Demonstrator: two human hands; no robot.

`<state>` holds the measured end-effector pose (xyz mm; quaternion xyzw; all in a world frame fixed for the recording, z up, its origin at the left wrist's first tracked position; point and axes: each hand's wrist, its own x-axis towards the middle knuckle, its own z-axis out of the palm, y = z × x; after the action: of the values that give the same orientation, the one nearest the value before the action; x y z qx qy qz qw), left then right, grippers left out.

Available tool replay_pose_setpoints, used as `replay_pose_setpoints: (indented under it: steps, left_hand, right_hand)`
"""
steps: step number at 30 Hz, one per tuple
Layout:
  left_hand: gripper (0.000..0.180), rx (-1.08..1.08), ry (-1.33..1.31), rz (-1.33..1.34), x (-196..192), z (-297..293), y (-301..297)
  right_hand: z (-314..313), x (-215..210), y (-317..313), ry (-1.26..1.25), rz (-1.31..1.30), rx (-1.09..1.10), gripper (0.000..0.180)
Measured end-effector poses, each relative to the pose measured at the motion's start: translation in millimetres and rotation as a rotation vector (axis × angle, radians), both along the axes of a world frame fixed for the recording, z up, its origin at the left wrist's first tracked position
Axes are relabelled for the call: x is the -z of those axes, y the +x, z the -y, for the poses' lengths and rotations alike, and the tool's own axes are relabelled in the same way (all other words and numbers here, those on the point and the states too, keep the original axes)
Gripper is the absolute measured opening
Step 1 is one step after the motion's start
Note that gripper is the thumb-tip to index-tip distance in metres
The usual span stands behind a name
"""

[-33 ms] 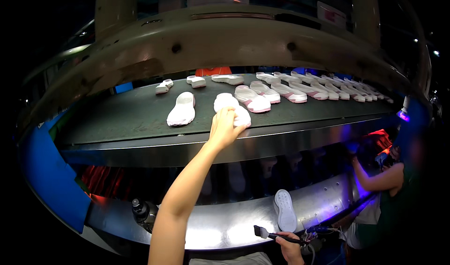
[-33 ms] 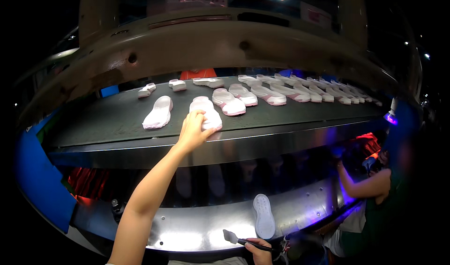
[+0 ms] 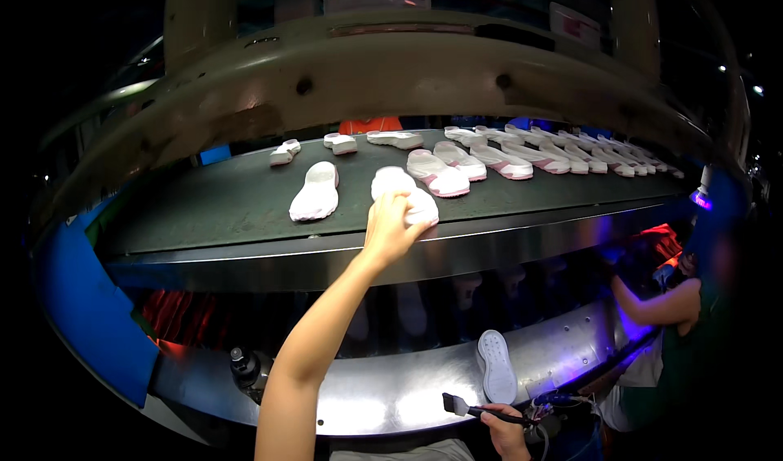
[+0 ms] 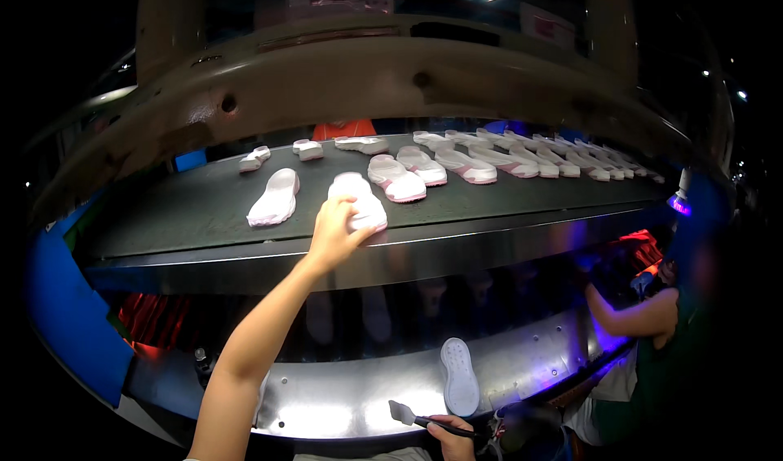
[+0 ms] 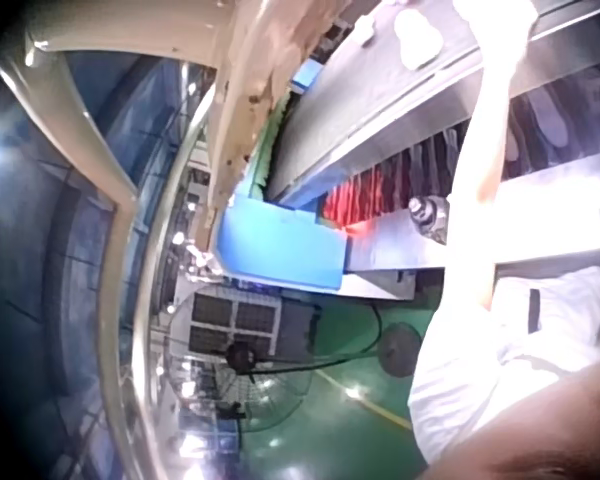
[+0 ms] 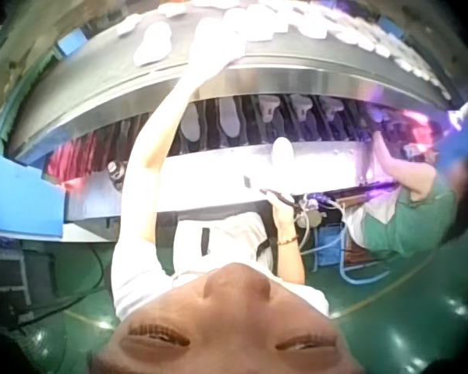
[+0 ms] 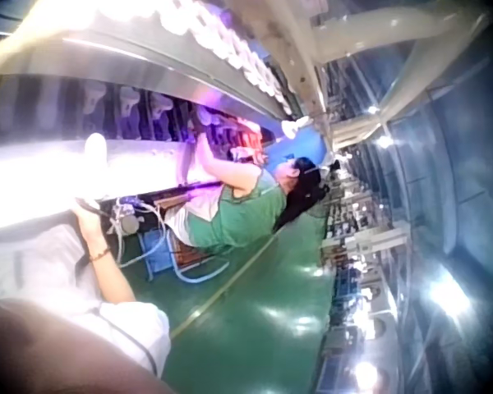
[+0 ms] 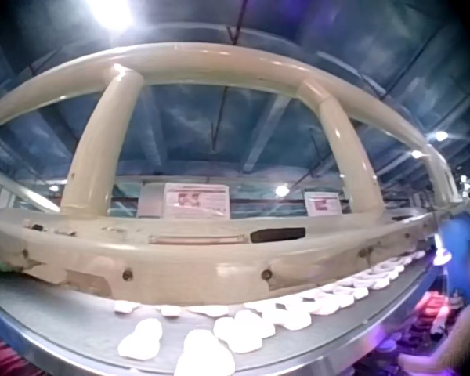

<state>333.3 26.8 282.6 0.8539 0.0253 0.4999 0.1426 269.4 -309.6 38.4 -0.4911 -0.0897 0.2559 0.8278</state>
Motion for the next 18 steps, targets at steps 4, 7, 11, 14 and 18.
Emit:
replay_pose_setpoints:
  steps: [4, 7, 11, 14, 18]
  left_hand:
    - [0.033, 0.251, -0.561, 0.454, 17.9, 41.6, -46.0]
    - [0.044, 0.582, -1.475, 0.427, 30.1, 66.2, -69.4]
    - [0.062, 1.016, -1.360, -0.120, 110.1, 42.5, -111.1]
    - [0.088, 1.516, -1.578, -0.073, 154.4, 68.4, -143.0]
    - [0.100, 1.666, -2.154, -0.237, 206.4, 105.1, -171.7]
  right_hand:
    - [3.4, -20.5, 8.0, 0.039, -0.029, 0.073, 0.019]
    - [3.3, -24.3, 13.7, 0.034, -0.047, 0.087, 0.017]
    - [3.0, -43.3, 14.5, 0.142, -0.005, 0.129, 0.017]
    - [9.5, -55.3, 12.1, 0.231, 0.006, 0.122, 0.016]
    - [6.5, -61.7, 3.1, 0.233, -0.037, 0.041, 0.015]
